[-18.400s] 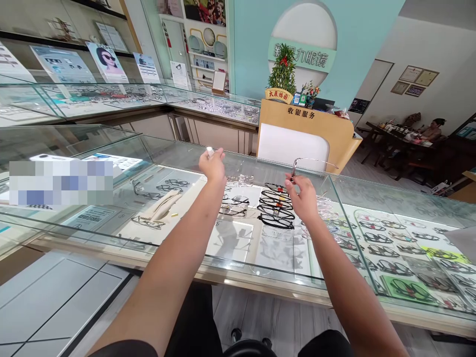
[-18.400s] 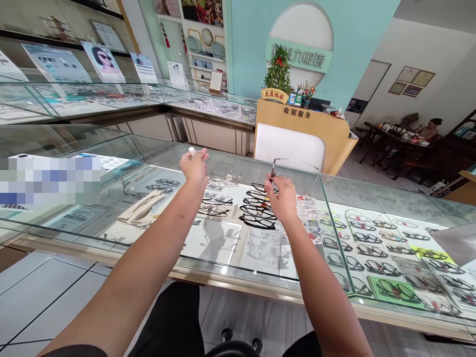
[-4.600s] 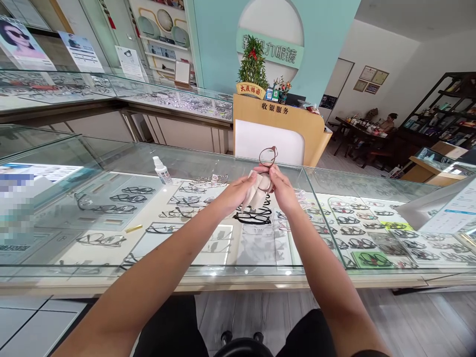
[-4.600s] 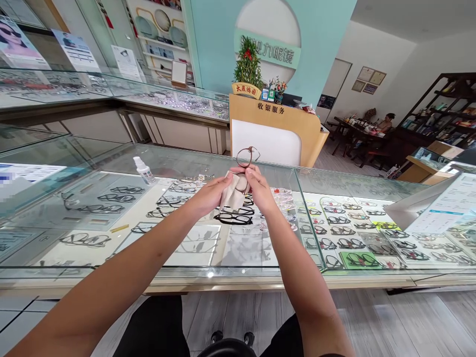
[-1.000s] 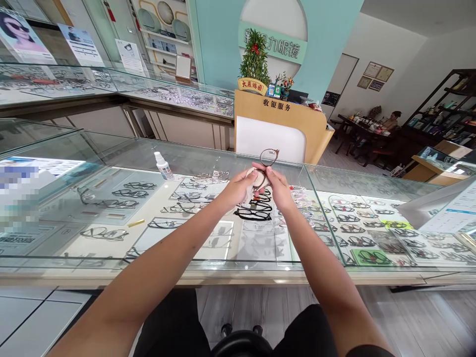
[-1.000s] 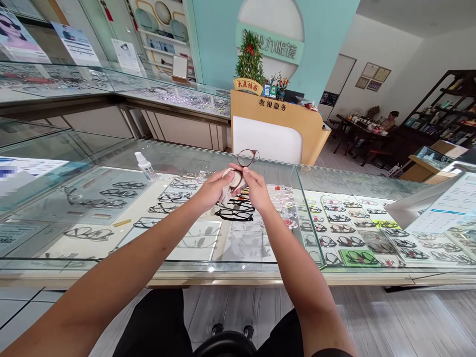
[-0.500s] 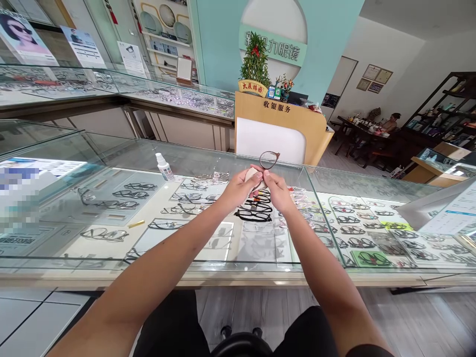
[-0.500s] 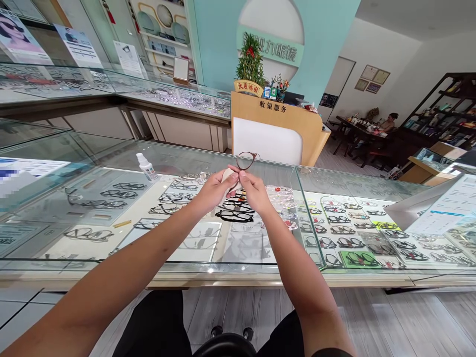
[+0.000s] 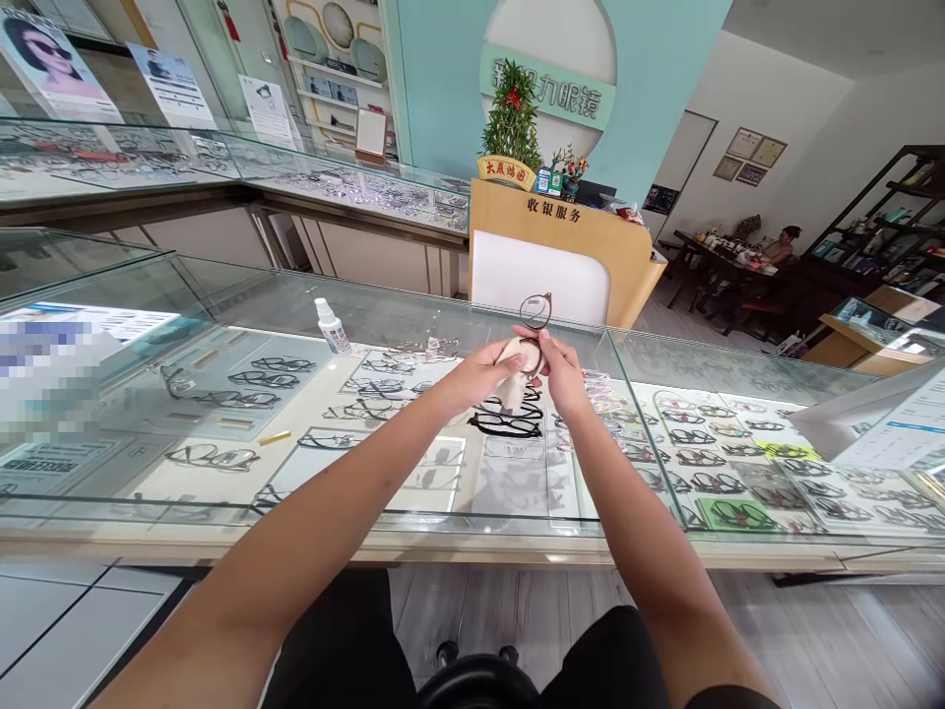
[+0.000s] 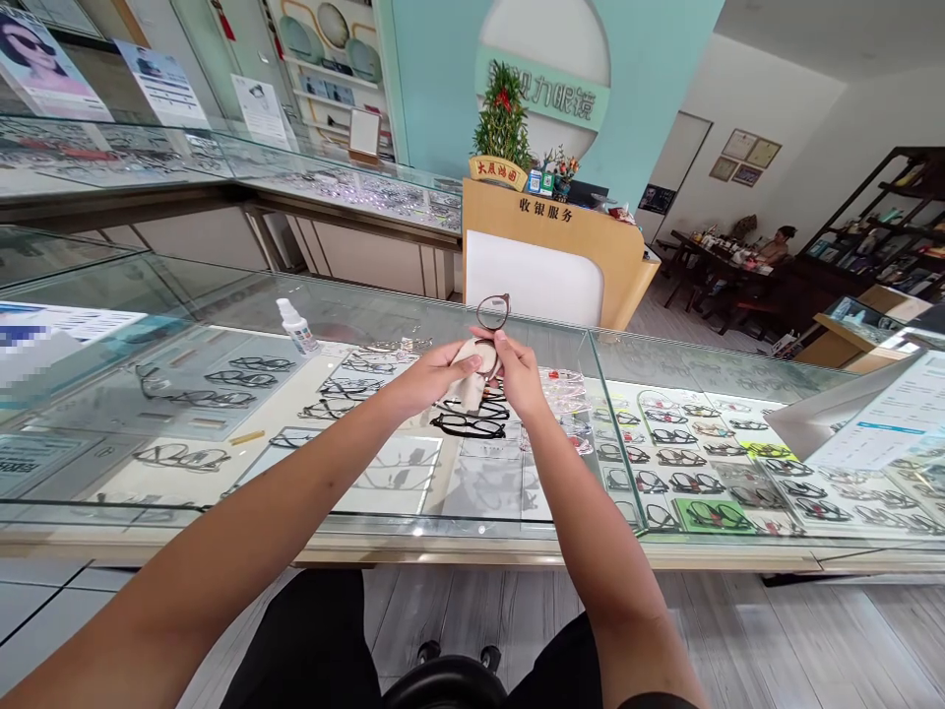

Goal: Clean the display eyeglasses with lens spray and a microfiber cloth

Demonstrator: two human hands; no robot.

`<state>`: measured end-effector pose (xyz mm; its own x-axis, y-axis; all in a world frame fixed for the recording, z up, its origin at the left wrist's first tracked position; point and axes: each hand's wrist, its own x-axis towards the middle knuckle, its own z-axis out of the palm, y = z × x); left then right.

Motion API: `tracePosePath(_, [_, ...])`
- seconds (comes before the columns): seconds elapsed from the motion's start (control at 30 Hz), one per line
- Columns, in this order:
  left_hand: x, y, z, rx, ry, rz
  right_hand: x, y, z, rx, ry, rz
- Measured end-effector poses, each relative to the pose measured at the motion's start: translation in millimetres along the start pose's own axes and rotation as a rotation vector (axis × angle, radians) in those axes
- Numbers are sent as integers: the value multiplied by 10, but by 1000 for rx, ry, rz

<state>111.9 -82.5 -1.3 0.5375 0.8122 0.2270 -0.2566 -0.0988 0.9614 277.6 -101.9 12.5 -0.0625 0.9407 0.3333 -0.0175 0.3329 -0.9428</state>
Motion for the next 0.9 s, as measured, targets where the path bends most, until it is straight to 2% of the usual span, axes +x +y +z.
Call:
tracePosePath(0.17, [30, -53, -13, 81, 84, 61, -13, 44, 28, -20, -104, -54])
tracePosePath(0.3, [45, -74, -7, 112, 160, 110, -9, 115, 65, -80, -114, -122])
tracePosePath(0.47, [37, -46, 30, 79, 233, 92, 8, 95, 54, -132, -32, -309])
tracePosePath(0.53, [52, -50, 25, 25, 274, 80, 24, 68, 13, -124, 13, -324])
tracePosePath(0.67, [105, -78, -37, -87, 462, 41, 64, 44, -90, -117, 149, -300])
tracePosePath(0.73, [126, -80, -67, -159, 515, 14, 67, 40, -119, -144, 204, -320])
tracePosePath(0.8, [136, -68, -77, -235, 514, 12, 53, 35, -122, -206, 243, -361])
tracePosePath(0.9, [136, -47, -56, -325, 450, 43, 17, 36, -95, -353, 291, -434])
